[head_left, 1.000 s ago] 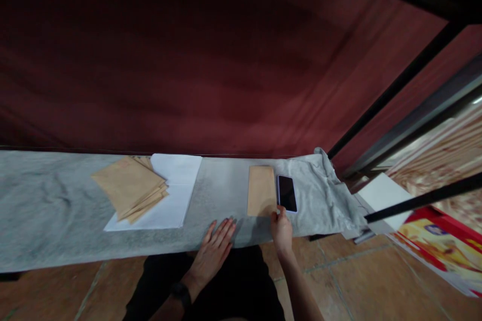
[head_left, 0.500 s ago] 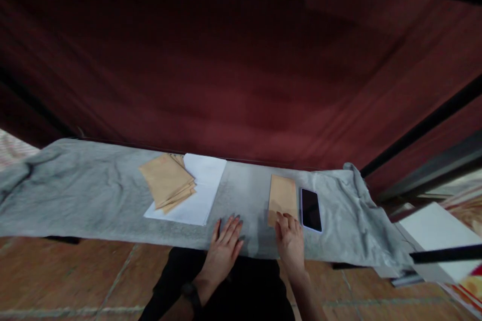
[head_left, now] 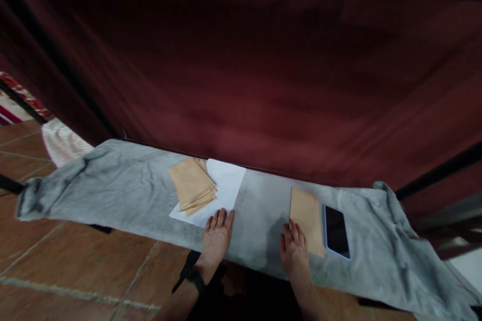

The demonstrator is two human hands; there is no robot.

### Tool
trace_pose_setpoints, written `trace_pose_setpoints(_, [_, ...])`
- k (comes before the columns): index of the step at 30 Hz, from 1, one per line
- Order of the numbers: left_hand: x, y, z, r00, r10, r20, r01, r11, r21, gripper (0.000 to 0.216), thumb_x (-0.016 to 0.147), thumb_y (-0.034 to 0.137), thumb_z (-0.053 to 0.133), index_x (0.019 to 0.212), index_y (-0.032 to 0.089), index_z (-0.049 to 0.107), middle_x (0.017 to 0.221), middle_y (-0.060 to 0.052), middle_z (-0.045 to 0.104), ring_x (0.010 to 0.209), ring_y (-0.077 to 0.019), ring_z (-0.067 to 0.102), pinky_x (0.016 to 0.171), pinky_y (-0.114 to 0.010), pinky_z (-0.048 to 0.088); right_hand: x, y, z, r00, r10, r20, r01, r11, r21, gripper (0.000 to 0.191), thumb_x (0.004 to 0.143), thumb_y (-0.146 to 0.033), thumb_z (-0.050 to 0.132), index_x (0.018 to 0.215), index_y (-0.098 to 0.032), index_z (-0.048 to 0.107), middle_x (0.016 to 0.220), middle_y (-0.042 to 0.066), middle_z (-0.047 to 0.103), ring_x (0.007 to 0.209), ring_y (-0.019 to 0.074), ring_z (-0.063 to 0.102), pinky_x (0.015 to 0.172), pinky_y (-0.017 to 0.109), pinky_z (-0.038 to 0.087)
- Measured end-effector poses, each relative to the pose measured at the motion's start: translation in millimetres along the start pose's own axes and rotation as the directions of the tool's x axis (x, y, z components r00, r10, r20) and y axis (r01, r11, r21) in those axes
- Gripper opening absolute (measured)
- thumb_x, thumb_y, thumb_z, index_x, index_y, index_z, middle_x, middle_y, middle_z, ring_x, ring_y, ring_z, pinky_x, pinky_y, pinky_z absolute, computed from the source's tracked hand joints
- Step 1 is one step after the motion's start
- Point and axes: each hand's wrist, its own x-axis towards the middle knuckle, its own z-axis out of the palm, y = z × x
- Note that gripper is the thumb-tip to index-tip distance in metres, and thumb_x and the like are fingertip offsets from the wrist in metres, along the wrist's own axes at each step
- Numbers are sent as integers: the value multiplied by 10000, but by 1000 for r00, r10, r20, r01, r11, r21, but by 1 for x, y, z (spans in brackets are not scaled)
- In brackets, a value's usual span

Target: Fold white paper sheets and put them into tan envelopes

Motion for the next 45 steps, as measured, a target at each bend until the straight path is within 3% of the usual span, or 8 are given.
trace_pose_setpoints(3, [2, 2, 1, 999, -46, -12, 46, 998, -46, 612, 933, 101, 368, 1530, 231, 392, 1366, -136, 632, 1232, -347, 593, 996, -558, 473, 21, -31, 4, 999, -27, 43, 22, 993, 113, 352, 960, -220, 431, 1208, -201, 681, 1305, 146, 629, 1248, 317, 532, 1010, 505, 476])
trace_pose_setpoints(12, [9, -11, -22, 982, -67, 176, 58, 997, 57, 324, 939, 124, 483, 1196, 166, 677, 1251, -159, 684, 1180, -311, 639, 923, -427, 569, 79, -144, 41, 973, -81, 216, -1, 935, 355, 330, 918, -102, 491, 1120, -218, 724, 1091, 73, 710, 1066, 229, 626, 974, 363, 506])
trace_pose_setpoints(19, [23, -9, -59, 872, -271, 408, 309, 951, -28, 339, 946, 66, 420, 1128, 191, 678, 1051, -118, 711, 1009, -227, 689, 809, -326, 557, 88, -167, 60, 948, 79, 309, -239, 820, 521, 291, 911, -127, 520, 1047, -207, 765, 1058, 86, 717, 1039, 208, 647, 979, 320, 491])
trace_pose_setpoints(24, [30, -23, -47, 784, -470, 405, 620, 630, -468, 116, 812, 114, 597, 777, 184, 682, 792, -48, 700, 771, -201, 665, 777, -320, 500, 95, -160, 66, 918, 154, 365, -351, 745, 567, 283, 921, -188, 496, 989, -231, 768, 1028, 61, 732, 957, 190, 682, 920, 292, 517])
trace_pose_setpoints(34, [34, -38, -33, 772, -453, 446, 583, 226, -781, 204, 643, 361, 687, 552, 200, 602, 513, 41, 528, 542, -138, 500, 561, -256, 390, 115, -165, 72, 858, 236, 457, -486, 664, 569, 267, 943, -365, 471, 882, -224, 689, 898, 49, 729, 869, 200, 670, 845, 296, 499])
trace_pose_setpoints(39, [31, -26, -52, 848, -427, 315, 515, 520, -682, 127, 762, 272, 585, 654, 214, 617, 617, 16, 595, 611, -164, 556, 640, -287, 441, 121, -168, 72, 826, 293, 481, -547, 620, 563, 192, 877, -395, 539, 861, -234, 644, 811, 26, 693, 785, 193, 644, 747, 283, 484])
trace_pose_setpoints(42, [29, -13, -66, 947, -308, 95, 309, 787, -534, 149, 857, 219, 520, 766, 216, 638, 811, -39, 664, 800, -213, 607, 769, -348, 488, 122, -166, 67, 821, 295, 490, -560, 585, 586, 200, 851, -408, 542, 811, -236, 636, 764, 13, 677, 750, 188, 627, 728, 282, 480])
trace_pose_setpoints(45, [22, 7, -75, 996, -88, 2, 84, 934, -347, 212, 919, 166, 459, 877, 206, 662, 898, -68, 677, 885, -242, 614, 825, -397, 507, 119, -161, 60, 820, 272, 504, -563, 542, 623, 196, 822, -382, 529, 756, -234, 640, 717, 0, 672, 718, 184, 612, 713, 284, 480])
